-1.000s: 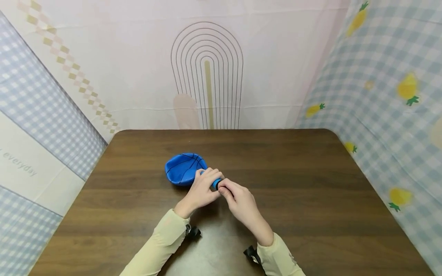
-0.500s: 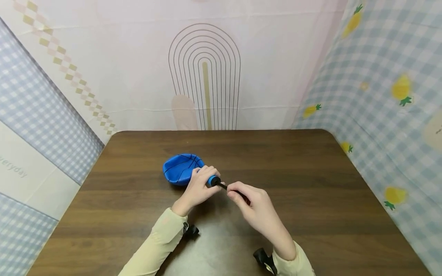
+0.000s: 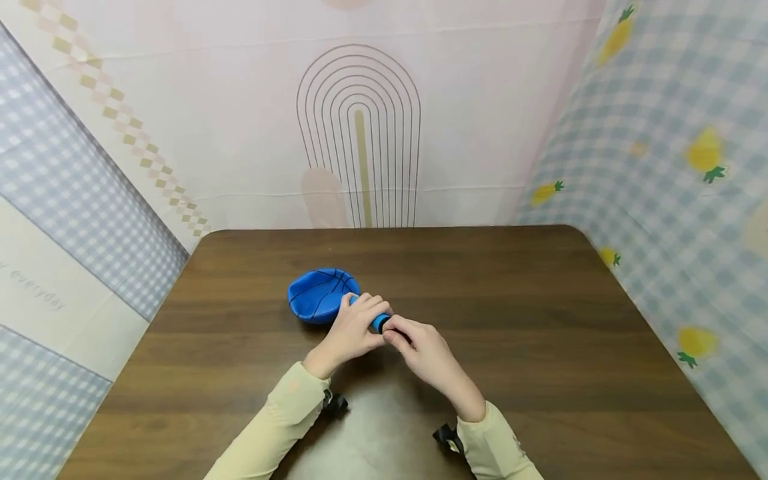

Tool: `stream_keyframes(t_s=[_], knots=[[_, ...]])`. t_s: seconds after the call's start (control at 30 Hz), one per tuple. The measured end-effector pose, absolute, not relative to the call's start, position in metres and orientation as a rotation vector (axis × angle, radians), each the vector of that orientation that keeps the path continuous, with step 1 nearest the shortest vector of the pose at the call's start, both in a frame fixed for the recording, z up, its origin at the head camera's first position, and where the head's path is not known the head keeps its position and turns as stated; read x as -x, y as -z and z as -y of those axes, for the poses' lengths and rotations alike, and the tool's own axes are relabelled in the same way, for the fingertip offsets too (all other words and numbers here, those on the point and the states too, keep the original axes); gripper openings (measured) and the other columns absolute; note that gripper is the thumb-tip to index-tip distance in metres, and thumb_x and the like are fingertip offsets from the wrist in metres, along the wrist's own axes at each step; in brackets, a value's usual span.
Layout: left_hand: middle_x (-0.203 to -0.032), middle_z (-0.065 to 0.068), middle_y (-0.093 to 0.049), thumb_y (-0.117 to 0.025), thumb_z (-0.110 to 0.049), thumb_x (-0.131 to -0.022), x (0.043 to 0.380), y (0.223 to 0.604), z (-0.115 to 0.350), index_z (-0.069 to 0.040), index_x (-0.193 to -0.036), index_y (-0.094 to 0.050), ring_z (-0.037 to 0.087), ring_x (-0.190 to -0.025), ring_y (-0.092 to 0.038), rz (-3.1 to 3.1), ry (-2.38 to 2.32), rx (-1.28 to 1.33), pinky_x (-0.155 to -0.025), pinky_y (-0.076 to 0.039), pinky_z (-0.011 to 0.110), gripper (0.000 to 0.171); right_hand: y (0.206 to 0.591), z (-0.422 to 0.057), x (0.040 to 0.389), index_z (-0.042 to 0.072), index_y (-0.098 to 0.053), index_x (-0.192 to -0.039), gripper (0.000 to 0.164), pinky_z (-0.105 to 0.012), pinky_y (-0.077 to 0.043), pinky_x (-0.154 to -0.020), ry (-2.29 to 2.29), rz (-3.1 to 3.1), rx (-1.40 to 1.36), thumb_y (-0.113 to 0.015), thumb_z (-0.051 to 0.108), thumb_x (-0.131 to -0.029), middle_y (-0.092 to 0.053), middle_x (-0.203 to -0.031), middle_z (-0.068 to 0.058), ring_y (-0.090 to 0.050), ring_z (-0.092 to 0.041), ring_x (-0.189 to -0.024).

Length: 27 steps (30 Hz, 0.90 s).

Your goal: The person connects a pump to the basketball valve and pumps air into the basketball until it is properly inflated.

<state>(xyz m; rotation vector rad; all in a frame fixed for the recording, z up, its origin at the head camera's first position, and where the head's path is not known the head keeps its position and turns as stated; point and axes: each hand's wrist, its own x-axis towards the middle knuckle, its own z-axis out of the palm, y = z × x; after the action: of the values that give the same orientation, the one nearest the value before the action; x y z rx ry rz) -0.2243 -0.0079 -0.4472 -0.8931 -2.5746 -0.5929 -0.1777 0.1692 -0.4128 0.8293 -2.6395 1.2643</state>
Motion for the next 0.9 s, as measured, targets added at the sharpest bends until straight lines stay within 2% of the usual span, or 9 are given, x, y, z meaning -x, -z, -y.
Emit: stream_keyframes(t_s=[0.17, 0.3, 0.4, 0.57, 0.67, 0.8, 0.9], knots=[[-0.096, -0.006, -0.064, -0.07, -0.047, -0.083, 0.229, 0.445, 0.009, -0.023, -0.1, -0.061, 0.015, -0.096, -0.056, 2.616, 0.64, 0.863, -0.094, -0.039, 0.053, 0.031, 0.392, -0.183, 0.167, 0.022, -0.065, -0.101, 0.008, -0.02, -0.043, -0.056, -1.225, 2.696, -0.827, -0.059, 0.023, -0.096, -0.057, -0.074, 0.009, -0.045, 0.001, -0.06], [-0.095, -0.007, -0.063, -0.07, -0.042, -0.082, 0.232, 0.443, 0.011, -0.024, -0.099, -0.061, 0.015, -0.095, -0.056, 2.621, 0.727, 0.837, -0.094, -0.038, 0.053, 0.026, 0.369, -0.201, 0.148, 0.027, -0.063, -0.1, 0.012, -0.02, -0.043, -0.056, -1.228, 2.664, -0.851, -0.06, 0.018, -0.095, -0.059, -0.077, 0.013, -0.046, 0.0, -0.059], [-0.094, -0.007, -0.063, -0.07, -0.039, -0.082, 0.233, 0.441, 0.011, -0.023, -0.098, -0.061, 0.015, -0.096, -0.055, 2.607, 0.753, 0.841, -0.095, -0.037, 0.054, 0.024, 0.362, -0.209, 0.145, 0.027, -0.063, -0.098, 0.014, -0.02, -0.043, -0.054, -1.266, 2.646, -0.886, -0.062, 0.013, -0.093, -0.059, -0.076, 0.013, -0.045, 0.001, -0.057], [-0.094, -0.005, -0.064, -0.072, -0.039, -0.081, 0.23, 0.445, 0.012, -0.02, -0.098, -0.061, 0.016, -0.094, -0.055, 2.544, 0.71, 0.864, -0.095, -0.038, 0.058, 0.027, 0.384, -0.195, 0.162, 0.016, -0.064, -0.093, 0.006, -0.022, -0.044, -0.051, -1.431, 2.636, -0.885, -0.06, 0.011, -0.094, -0.059, -0.069, 0.003, -0.047, 0.001, -0.056], [-0.095, -0.003, -0.064, -0.073, -0.041, -0.081, 0.227, 0.448, 0.013, -0.019, -0.098, -0.062, 0.016, -0.093, -0.055, 2.527, 0.67, 0.904, -0.094, -0.038, 0.058, 0.03, 0.4, -0.18, 0.173, 0.012, -0.065, -0.094, 0.006, -0.022, -0.045, -0.052, -1.477, 2.644, -0.876, -0.06, 0.014, -0.094, -0.059, -0.068, -0.001, -0.05, -0.003, -0.056], [-0.098, -0.003, -0.064, -0.073, -0.044, -0.082, 0.226, 0.449, 0.014, -0.02, -0.099, -0.062, 0.016, -0.097, -0.055, 2.557, 0.623, 0.931, -0.096, -0.037, 0.058, 0.032, 0.413, -0.167, 0.179, 0.012, -0.065, -0.095, 0.005, -0.022, -0.046, -0.054, -1.48, 2.636, -0.838, -0.061, 0.016, -0.094, -0.058, -0.067, 0.001, -0.052, -0.008, -0.056], [-0.098, -0.004, -0.064, -0.072, -0.045, -0.082, 0.226, 0.447, 0.017, -0.021, -0.1, -0.062, 0.016, -0.098, -0.055, 2.579, 0.608, 0.928, -0.097, -0.037, 0.057, 0.031, 0.413, -0.165, 0.176, 0.015, -0.064, -0.098, 0.006, -0.022, -0.044, -0.053, -1.455, 2.655, -0.789, -0.062, 0.018, -0.093, -0.054, -0.066, 0.005, -0.048, -0.004, -0.055]])
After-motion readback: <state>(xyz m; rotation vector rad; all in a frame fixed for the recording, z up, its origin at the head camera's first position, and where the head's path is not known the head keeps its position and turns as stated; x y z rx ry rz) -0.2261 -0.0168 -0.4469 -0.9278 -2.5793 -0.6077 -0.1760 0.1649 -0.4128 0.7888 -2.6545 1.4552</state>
